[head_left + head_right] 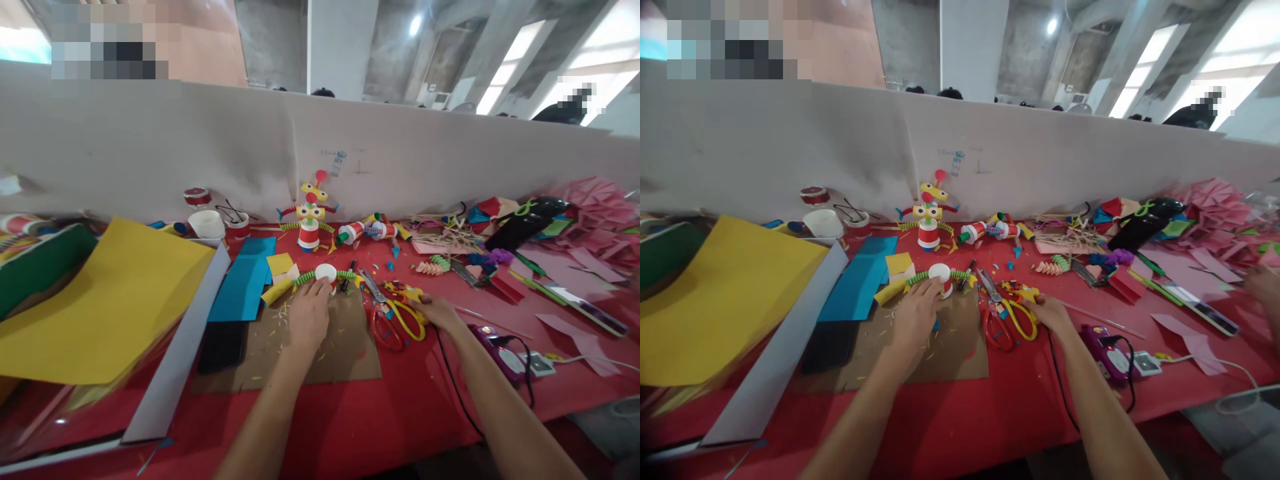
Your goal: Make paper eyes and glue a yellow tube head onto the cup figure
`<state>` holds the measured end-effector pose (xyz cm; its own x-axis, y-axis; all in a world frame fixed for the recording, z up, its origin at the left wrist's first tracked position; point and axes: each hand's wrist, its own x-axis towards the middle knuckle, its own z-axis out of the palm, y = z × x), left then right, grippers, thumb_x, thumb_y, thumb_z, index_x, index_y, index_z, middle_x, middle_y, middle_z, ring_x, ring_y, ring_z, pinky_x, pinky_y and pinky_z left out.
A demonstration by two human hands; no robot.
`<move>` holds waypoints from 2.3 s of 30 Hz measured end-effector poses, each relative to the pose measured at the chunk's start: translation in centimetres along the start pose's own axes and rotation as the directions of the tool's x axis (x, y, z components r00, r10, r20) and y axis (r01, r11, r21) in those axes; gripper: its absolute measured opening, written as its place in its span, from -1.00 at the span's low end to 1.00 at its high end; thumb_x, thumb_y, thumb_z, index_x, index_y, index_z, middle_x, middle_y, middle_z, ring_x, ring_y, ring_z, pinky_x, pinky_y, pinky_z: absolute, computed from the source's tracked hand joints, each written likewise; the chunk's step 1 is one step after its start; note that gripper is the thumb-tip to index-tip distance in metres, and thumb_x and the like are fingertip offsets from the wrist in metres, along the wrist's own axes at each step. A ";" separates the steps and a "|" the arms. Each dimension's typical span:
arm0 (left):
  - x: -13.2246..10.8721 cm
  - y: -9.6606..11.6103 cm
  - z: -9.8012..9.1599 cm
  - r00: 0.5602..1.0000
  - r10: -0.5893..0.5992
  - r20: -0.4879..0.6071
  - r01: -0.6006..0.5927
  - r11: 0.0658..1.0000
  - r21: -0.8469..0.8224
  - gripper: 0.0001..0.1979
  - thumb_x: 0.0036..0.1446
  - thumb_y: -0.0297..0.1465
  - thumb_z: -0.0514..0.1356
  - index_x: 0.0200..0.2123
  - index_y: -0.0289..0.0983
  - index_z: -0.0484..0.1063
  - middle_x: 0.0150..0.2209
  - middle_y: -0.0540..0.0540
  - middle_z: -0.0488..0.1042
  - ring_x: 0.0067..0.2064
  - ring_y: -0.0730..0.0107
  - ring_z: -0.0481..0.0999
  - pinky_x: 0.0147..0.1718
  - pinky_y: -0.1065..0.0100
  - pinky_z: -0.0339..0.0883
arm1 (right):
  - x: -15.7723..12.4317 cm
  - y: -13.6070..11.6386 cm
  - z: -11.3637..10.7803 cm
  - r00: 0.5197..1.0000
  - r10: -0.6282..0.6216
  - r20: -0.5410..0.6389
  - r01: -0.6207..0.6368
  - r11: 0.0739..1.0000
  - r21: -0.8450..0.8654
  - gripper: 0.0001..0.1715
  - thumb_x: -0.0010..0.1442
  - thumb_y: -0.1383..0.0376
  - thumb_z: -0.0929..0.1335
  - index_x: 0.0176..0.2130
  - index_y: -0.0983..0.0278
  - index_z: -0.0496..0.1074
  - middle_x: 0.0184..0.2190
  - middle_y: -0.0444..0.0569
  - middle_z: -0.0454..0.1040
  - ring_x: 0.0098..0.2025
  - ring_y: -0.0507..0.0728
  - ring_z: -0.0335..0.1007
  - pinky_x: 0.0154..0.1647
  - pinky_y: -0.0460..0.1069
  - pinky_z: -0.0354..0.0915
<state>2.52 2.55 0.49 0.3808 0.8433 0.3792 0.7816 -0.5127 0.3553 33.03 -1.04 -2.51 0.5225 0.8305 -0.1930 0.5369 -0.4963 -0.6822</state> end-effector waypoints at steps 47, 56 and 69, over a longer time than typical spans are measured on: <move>-0.2 -3.0 1.4 0.969 0.202 -0.141 -0.209 0.977 -0.035 -0.72 0.14 -0.56 0.03 -0.11 -0.27 0.41 0.04 -0.08 0.43 0.07 0.19 0.33 0.02 0.12 0.22 | -5.3 -16.0 3.8 0.857 -0.466 0.221 0.508 0.837 -0.204 -0.71 0.19 0.13 0.19 -0.14 0.24 0.13 -0.40 -0.01 0.44 -0.37 0.19 0.42 -0.39 0.01 0.22; -0.3 -2.9 1.4 0.972 0.190 -0.141 -0.200 0.978 -0.063 -0.70 0.16 -0.54 0.03 -0.05 -0.27 0.38 0.05 -0.09 0.43 0.10 0.20 0.32 0.04 0.11 0.22 | -5.4 -16.6 3.6 0.832 -0.503 0.234 0.554 0.773 -0.307 -0.68 0.20 0.17 0.19 -0.09 0.28 0.14 -0.23 0.15 0.47 -0.14 0.31 0.42 -0.25 0.06 0.24; -0.5 -2.9 1.6 0.976 0.172 -0.132 -0.184 0.980 -0.080 -0.66 0.15 -0.56 0.02 -0.03 -0.25 0.38 0.06 -0.13 0.41 0.13 0.18 0.32 0.03 0.08 0.25 | -5.6 -17.3 3.3 0.820 -0.516 0.248 0.572 0.715 -0.402 -0.68 0.22 0.20 0.18 -0.06 0.31 0.14 -0.21 0.19 0.49 -0.17 0.31 0.43 -0.35 0.01 0.19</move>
<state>0.90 3.83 -2.12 0.4412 0.7136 0.5442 0.6560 -0.6702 0.3470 18.61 3.69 7.99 -0.0128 0.9997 0.0187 0.9492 0.0181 -0.3143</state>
